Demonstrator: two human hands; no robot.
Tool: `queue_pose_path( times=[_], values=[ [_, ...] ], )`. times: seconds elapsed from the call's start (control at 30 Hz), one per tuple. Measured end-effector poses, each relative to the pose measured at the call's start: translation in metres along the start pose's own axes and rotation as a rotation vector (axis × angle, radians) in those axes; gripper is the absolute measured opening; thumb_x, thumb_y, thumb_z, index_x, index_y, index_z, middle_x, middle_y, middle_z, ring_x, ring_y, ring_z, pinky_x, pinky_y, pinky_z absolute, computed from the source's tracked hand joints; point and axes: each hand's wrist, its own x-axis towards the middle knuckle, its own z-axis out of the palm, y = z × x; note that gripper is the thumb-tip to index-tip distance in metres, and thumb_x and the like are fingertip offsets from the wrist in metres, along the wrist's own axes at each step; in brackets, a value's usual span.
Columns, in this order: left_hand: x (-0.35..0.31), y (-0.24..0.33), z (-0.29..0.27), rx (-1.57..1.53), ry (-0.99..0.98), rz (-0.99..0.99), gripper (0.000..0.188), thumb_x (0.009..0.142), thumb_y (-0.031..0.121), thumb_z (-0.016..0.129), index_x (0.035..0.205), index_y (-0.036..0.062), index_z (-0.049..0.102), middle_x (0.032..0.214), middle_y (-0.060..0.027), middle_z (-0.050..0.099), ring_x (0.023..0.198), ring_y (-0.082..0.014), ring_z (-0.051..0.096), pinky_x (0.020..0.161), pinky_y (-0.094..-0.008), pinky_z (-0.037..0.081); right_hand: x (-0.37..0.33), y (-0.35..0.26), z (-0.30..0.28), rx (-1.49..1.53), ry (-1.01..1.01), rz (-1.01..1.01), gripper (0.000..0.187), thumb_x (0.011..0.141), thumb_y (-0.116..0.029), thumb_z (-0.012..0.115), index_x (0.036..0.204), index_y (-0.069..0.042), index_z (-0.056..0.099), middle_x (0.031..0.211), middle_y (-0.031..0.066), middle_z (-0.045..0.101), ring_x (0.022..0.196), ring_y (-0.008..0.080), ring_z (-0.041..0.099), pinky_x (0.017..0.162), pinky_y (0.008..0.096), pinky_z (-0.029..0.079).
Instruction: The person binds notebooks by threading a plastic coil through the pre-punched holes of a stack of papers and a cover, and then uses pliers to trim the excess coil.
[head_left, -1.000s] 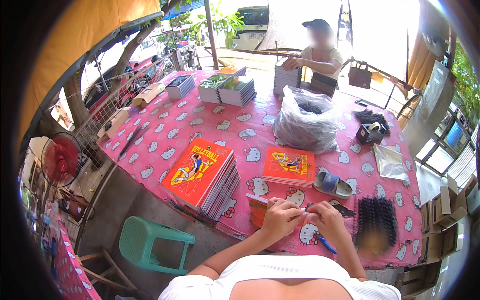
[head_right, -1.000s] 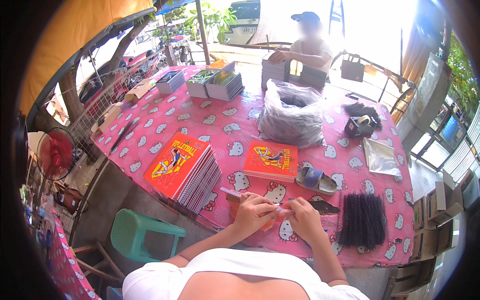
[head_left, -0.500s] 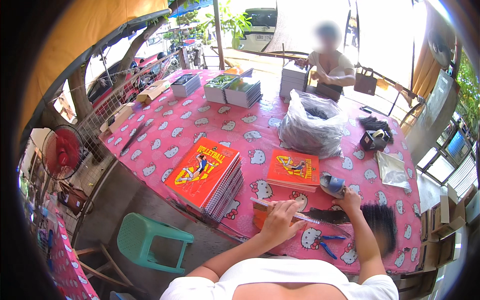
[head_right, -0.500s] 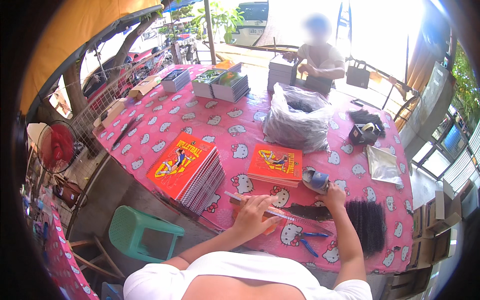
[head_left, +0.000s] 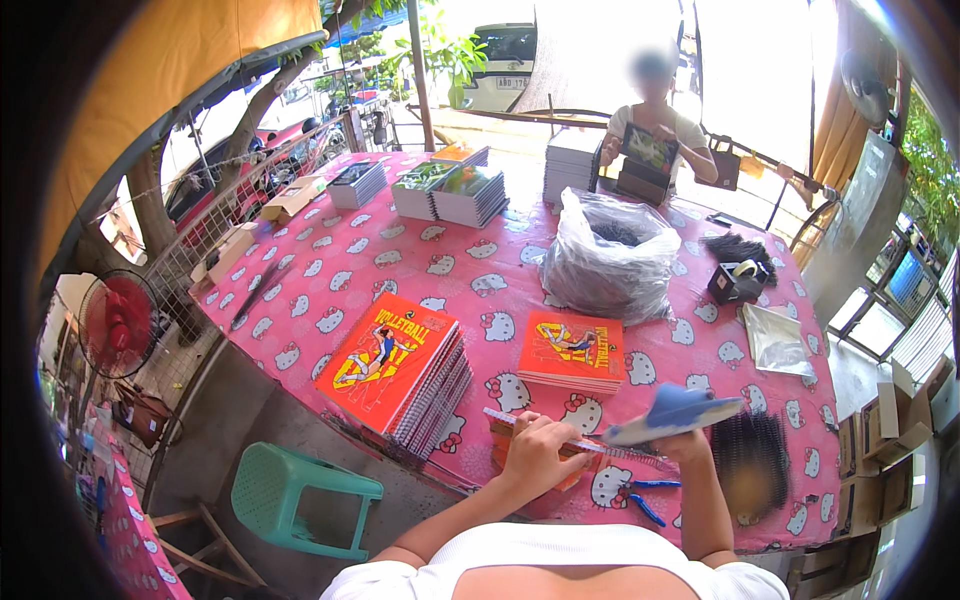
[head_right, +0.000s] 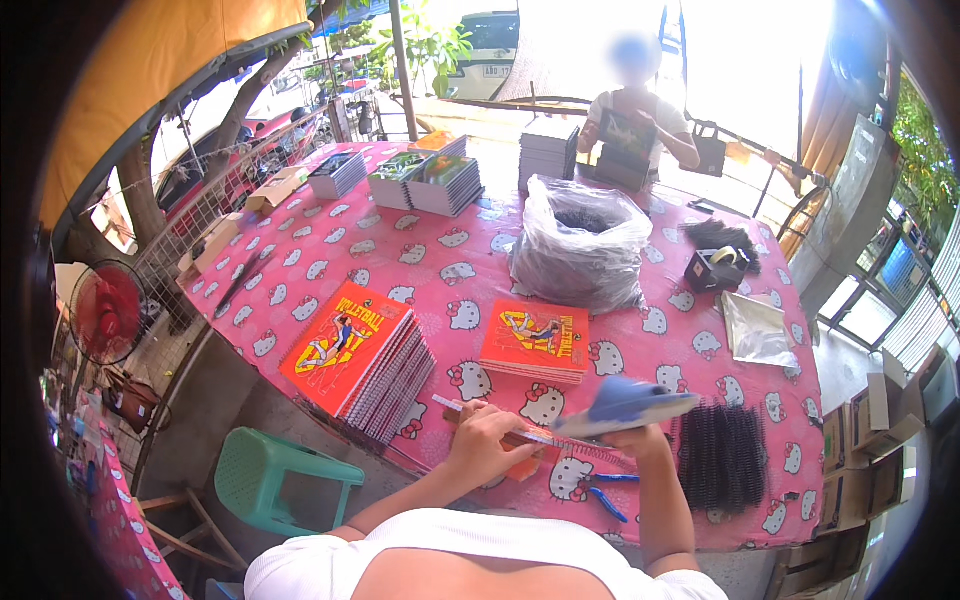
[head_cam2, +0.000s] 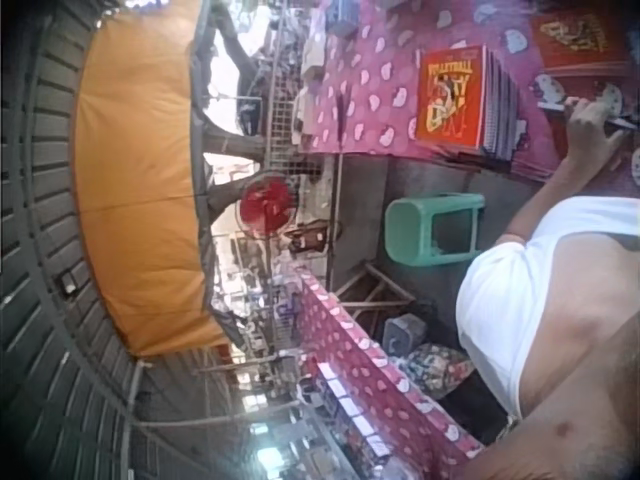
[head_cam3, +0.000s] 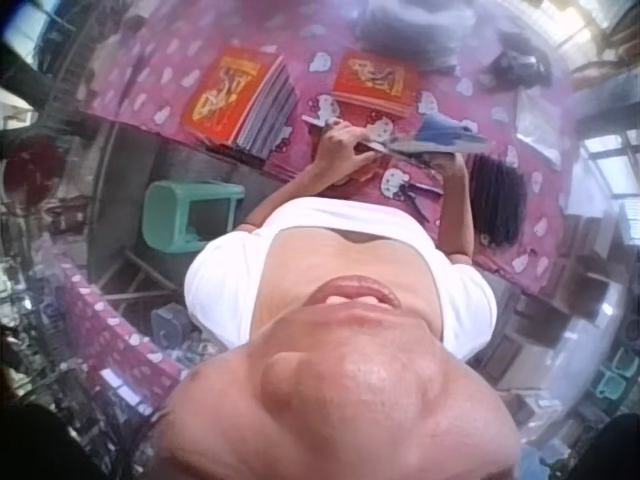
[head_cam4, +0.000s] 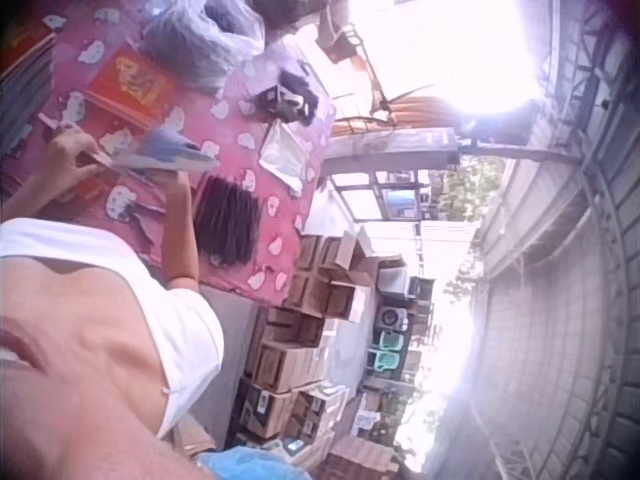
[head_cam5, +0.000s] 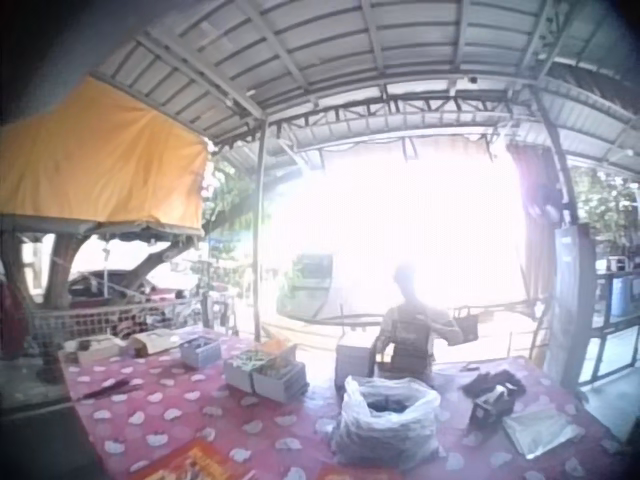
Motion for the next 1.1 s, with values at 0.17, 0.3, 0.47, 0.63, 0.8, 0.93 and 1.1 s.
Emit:
queue_pose_path(
  times=[0.17,0.3,0.47,0.63,0.8,0.93,1.1],
  values=[
    [0.008,0.011,-0.008,-0.159,0.047,-0.155,0.044,0.066,0.031,0.079,0.1,0.0085,0.061,0.084,-0.0062,0.065,0.084,-0.0235,0.06,0.086,-0.0358,0.036,0.024,-0.026,0.011,-0.61,0.057,0.132,0.053,0.058,-0.008,0.077,0.107,-0.003,0.059,0.093,0.0051,0.065,0.085,0.0163,0.061,0.075,0.0305,0.05],
    [0.01,0.009,-0.008,-0.035,-0.036,-0.058,0.039,0.067,0.03,0.078,0.094,0.0074,0.063,0.086,-0.0077,0.065,0.083,-0.0241,0.059,0.082,-0.0343,0.038,0.026,-0.024,0.022,-1.031,0.065,0.115,0.053,0.061,-0.014,0.078,0.109,-0.004,0.059,0.092,0.0041,0.066,0.081,0.0161,0.062,0.07,0.0271,0.05],
    [0.008,0.005,-0.008,-0.007,-0.057,-0.078,0.031,0.065,0.027,0.08,0.08,0.0069,0.062,0.076,-0.007,0.063,0.075,-0.0254,0.059,0.077,-0.0344,0.039,0.032,-0.041,0.04,-0.892,-0.107,-0.235,0.056,0.061,-0.009,0.078,0.113,-0.005,0.058,0.092,0.0075,0.066,0.085,0.017,0.062,0.08,0.0321,0.049],
    [0.011,-0.001,-0.006,-0.026,-0.098,-0.066,0.029,0.068,0.027,0.075,0.08,0.0077,0.057,0.075,-0.0074,0.06,0.076,-0.0245,0.06,0.079,-0.0363,0.037,0.045,-0.04,0.032,-0.95,-0.005,0.091,0.054,0.062,-0.01,0.08,0.111,-0.002,0.058,0.091,0.0058,0.066,0.083,0.0098,0.059,0.08,0.0296,0.049],
    [0.01,0.005,-0.007,0.016,-0.078,-0.088,0.028,0.068,0.028,0.077,0.077,0.007,0.06,0.075,-0.0066,0.063,0.072,-0.023,0.06,0.078,-0.0342,0.037,0.037,-0.032,0.022,-1.073,0.043,0.085,0.052,0.061,-0.003,0.075,0.109,-0.003,0.057,0.089,0.0086,0.065,0.085,0.0122,0.06,0.083,0.0309,0.048],
    [0.013,0.006,-0.003,0.023,-0.101,-0.074,0.025,0.07,0.028,0.075,0.083,0.0098,0.064,0.077,-0.0043,0.064,0.077,-0.0207,0.06,0.08,-0.0348,0.035,0.03,-0.014,-0.01,-1.864,0.356,0.249,0.053,0.064,-0.011,0.074,0.112,-0.006,0.053,0.104,0.0128,0.063,0.099,0.0256,0.061,0.086,0.0403,0.048],
    [0.008,0.003,-0.003,-0.008,-0.086,0.001,0.018,0.073,0.025,0.072,0.088,0.0142,0.069,0.079,-0.001,0.065,0.082,-0.0175,0.059,0.082,-0.0348,0.033,0.017,-0.037,0.029,-1.744,0.084,0.081,0.037,0.075,-0.016,0.067,0.109,-0.004,0.057,0.101,0.0174,0.061,0.102,0.0338,0.057,0.088,0.0418,0.045]
  ],
)
